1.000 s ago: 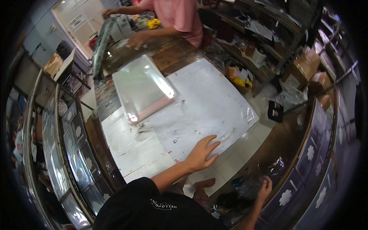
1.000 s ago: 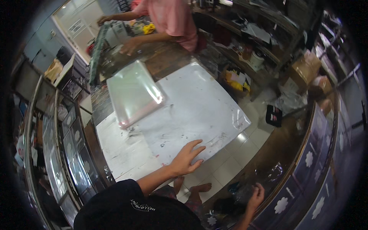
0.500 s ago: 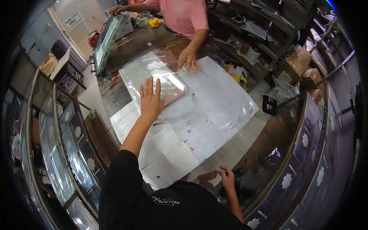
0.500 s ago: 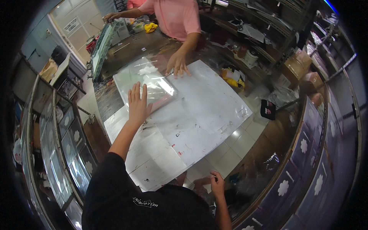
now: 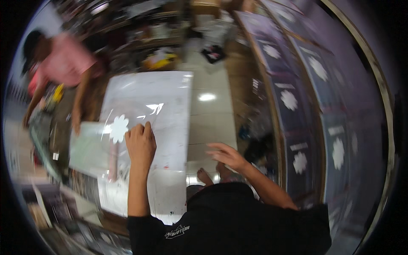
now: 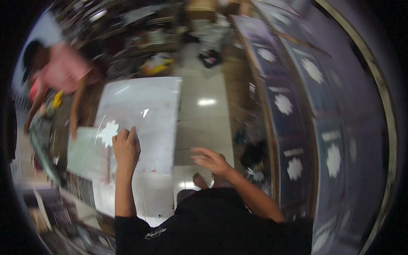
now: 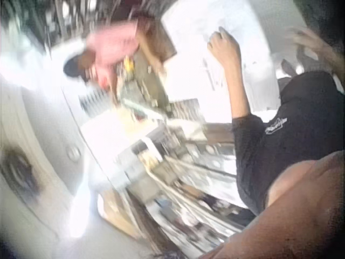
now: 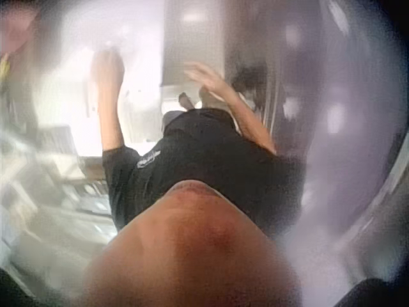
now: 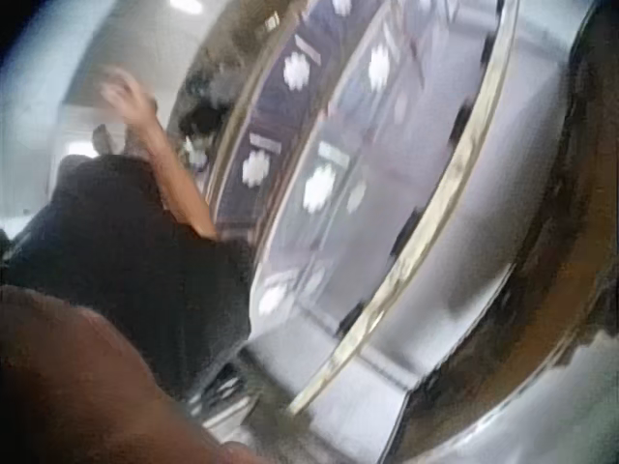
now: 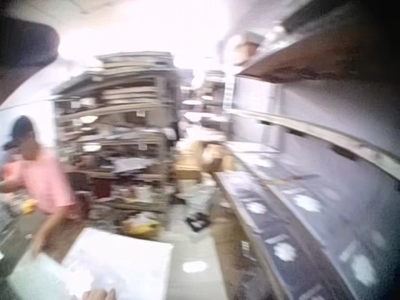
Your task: The person repeatedly picks up flower-shaped stickers and places them onto clear plastic sheets laid out on a table. They handle the stickers one at a time, positioning them on the sheets and occasionally adjusting their placement.
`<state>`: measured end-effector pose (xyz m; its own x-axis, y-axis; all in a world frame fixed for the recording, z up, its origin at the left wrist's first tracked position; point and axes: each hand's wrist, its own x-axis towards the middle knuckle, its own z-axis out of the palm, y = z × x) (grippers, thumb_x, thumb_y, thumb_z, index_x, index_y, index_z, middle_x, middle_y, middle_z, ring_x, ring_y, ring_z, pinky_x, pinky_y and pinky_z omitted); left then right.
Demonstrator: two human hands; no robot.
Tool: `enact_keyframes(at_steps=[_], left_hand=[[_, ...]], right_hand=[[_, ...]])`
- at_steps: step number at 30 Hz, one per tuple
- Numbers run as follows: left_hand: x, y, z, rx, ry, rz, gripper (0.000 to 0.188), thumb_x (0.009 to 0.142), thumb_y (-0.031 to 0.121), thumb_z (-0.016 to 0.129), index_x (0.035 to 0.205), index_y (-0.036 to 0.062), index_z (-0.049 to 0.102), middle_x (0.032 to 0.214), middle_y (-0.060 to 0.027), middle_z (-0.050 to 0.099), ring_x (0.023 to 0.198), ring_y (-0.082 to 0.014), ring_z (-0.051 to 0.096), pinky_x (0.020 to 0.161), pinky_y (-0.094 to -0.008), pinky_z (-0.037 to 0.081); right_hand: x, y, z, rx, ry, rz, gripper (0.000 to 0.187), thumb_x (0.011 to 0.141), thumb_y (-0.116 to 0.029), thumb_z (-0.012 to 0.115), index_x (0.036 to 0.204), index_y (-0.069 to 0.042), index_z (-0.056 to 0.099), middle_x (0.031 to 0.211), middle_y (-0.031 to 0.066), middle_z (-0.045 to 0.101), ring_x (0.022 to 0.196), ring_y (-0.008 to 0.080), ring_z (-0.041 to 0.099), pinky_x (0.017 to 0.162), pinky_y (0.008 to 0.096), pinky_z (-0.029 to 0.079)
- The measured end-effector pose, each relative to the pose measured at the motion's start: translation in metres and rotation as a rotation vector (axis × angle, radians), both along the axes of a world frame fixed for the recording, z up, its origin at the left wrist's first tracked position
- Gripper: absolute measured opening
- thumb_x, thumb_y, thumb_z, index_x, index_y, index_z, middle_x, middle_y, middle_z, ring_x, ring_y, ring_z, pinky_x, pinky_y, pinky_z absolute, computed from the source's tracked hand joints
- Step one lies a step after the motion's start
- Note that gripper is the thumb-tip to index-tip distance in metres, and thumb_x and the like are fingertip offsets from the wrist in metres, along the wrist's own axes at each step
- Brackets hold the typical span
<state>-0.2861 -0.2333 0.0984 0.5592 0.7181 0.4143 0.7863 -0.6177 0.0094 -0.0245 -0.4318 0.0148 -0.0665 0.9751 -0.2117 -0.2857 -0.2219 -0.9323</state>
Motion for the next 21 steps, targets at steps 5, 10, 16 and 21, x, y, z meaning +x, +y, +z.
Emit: enact_keyframes(at_steps=[5,10,16,21], left_hand=[[0.097,-0.066,-0.011,-0.123,-0.059,-0.347,0.036,0.081,0.013,0.065,0.116,0.0044,0.065,0.091,-0.0067,0.057,0.087,-0.0246,0.055,0.079,-0.042,0.04],[0.154,-0.109,-0.023,-0.237,-0.096,-0.596,0.039,0.082,0.017,0.061,0.118,0.003,0.063,0.09,-0.0069,0.056,0.088,-0.0245,0.055,0.08,-0.041,0.04],[0.184,-0.151,-0.031,-0.374,-0.157,-0.813,0.051,0.083,0.028,0.068,0.122,-0.0031,0.058,0.093,-0.0105,0.056,0.09,-0.0267,0.055,0.08,-0.0407,0.04],[0.155,-0.14,-0.029,-0.531,-0.248,-0.768,0.061,0.081,0.029,0.075,0.13,-0.0007,0.055,0.1,-0.0129,0.058,0.093,-0.0296,0.054,0.081,-0.0422,0.04]], right_hand=[[-0.007,0.019,0.059,0.225,-0.026,-0.045,0.054,0.099,-0.017,0.061,0.148,-0.007,0.042,0.151,0.0144,0.041,0.142,0.0247,0.038,0.112,0.0363,0.037],[0.018,-0.015,0.037,0.182,-0.128,-0.333,0.052,0.099,-0.019,0.06,0.147,-0.005,0.044,0.143,0.012,0.048,0.131,0.0194,0.047,0.107,0.0328,0.04],[0.059,-0.07,0.026,-0.069,-0.241,-0.581,0.041,0.101,-0.013,0.056,0.139,-0.001,0.051,0.124,0.0082,0.062,0.114,0.0147,0.06,0.095,0.0284,0.048],[0.113,-0.08,-0.001,-0.134,-0.322,-0.691,0.029,0.101,-0.008,0.051,0.128,0.0,0.059,0.116,0.0088,0.066,0.105,0.0175,0.067,0.088,0.0285,0.051]])
